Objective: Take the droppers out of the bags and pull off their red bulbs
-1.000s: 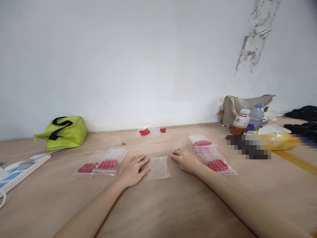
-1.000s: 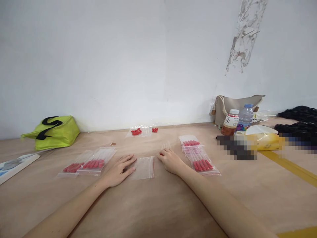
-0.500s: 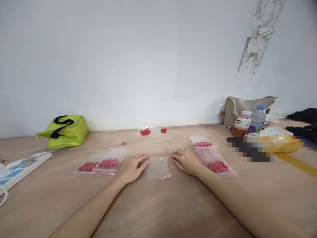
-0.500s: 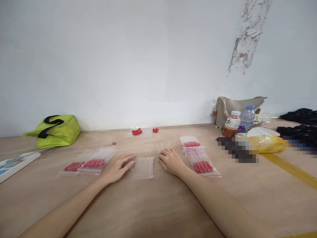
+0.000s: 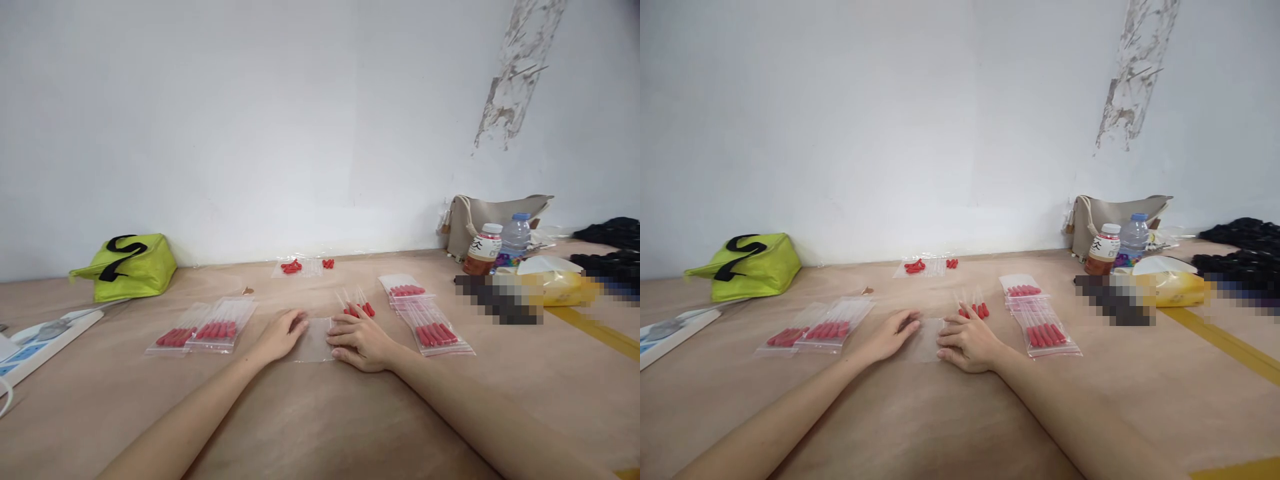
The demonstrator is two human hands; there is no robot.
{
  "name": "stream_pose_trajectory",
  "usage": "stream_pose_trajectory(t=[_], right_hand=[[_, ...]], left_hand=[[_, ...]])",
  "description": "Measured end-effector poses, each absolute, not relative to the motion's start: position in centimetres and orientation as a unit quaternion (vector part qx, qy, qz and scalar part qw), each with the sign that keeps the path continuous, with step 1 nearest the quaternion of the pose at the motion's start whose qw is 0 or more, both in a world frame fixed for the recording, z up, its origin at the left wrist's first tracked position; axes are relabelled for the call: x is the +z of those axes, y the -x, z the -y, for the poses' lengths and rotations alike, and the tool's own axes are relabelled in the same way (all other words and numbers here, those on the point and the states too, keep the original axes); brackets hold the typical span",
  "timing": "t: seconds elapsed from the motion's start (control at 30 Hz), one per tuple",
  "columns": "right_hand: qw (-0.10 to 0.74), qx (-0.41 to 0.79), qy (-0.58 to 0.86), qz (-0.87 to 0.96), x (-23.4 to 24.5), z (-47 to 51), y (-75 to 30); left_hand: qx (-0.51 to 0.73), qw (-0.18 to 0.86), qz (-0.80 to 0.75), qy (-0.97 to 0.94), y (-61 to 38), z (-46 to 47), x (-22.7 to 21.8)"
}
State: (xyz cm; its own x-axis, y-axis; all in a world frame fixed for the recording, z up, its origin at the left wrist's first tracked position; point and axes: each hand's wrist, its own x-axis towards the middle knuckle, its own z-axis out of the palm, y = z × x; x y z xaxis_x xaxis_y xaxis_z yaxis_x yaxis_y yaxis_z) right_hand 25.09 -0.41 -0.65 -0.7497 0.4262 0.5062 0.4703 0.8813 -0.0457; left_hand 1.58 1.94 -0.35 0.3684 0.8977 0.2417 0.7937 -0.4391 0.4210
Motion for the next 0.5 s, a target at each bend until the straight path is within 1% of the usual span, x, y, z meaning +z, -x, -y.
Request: stream_pose_trajectory(t=[0.17, 0.23, 0.4, 0.5], right_hand=[[0.319, -0.067, 0.272, 0.905, -0.8, 0.6, -25.2], [0.339, -0.072, 0.277, 0.896, -0.9, 0.7, -25.5], [0.357, -0.077, 0.293, 0.884, -1.2, 0.9, -26.0], [0.350, -0.080, 0.300, 0.884, -1.2, 0.9, -25.9]], left_hand=[[0.151, 0.136, -0.589, -0.782, -2.4, -3.2, 0.7], [0.151, 0.129, -0.602, -0.773, -1.9, -3.4, 1.2], [0.199, 0.044, -0.713, -0.670, 4.0, -5.1, 3.5], [0.197, -0.002, -0.785, -0.587, 8.5, -6.6, 4.4]])
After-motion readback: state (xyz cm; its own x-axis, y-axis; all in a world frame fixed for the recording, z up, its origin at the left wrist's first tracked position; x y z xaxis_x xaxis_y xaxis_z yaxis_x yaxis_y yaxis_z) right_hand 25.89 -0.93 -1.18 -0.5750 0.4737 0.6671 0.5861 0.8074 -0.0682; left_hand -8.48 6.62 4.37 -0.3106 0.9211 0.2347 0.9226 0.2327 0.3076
